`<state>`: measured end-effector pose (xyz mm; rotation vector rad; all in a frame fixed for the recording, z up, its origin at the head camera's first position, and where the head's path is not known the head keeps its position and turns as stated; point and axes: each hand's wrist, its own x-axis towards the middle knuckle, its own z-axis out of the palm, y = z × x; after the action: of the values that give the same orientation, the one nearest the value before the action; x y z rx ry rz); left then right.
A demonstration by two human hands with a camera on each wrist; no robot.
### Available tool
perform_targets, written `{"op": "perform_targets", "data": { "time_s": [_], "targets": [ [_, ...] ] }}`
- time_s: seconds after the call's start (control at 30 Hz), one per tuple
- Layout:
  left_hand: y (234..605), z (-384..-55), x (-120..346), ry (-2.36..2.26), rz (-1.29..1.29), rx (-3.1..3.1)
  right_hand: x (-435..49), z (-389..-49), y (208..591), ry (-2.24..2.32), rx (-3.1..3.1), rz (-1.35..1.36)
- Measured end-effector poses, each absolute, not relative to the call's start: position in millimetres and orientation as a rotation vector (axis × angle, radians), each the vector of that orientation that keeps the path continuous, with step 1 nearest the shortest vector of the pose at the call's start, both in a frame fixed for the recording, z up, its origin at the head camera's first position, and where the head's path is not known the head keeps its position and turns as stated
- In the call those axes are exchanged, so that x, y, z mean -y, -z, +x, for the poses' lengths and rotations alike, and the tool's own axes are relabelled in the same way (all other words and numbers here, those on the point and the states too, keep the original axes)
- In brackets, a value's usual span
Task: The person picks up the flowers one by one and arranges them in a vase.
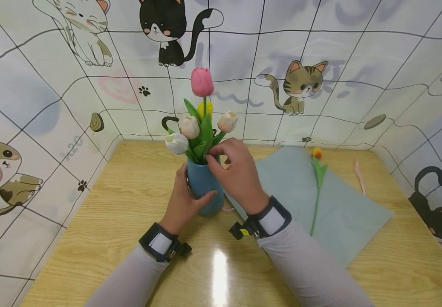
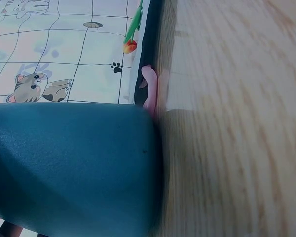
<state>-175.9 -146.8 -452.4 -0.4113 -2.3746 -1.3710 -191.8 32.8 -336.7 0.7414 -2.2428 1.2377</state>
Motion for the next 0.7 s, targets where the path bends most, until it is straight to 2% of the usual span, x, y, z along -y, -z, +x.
{"op": "perform_targets", "data": {
  "time_s": [0.7],
  "targets": [
    [452,-175,147,1.385,-0.381,2.389,-42,-190,353,-1.294,2.212,0.7]
  ]
}}
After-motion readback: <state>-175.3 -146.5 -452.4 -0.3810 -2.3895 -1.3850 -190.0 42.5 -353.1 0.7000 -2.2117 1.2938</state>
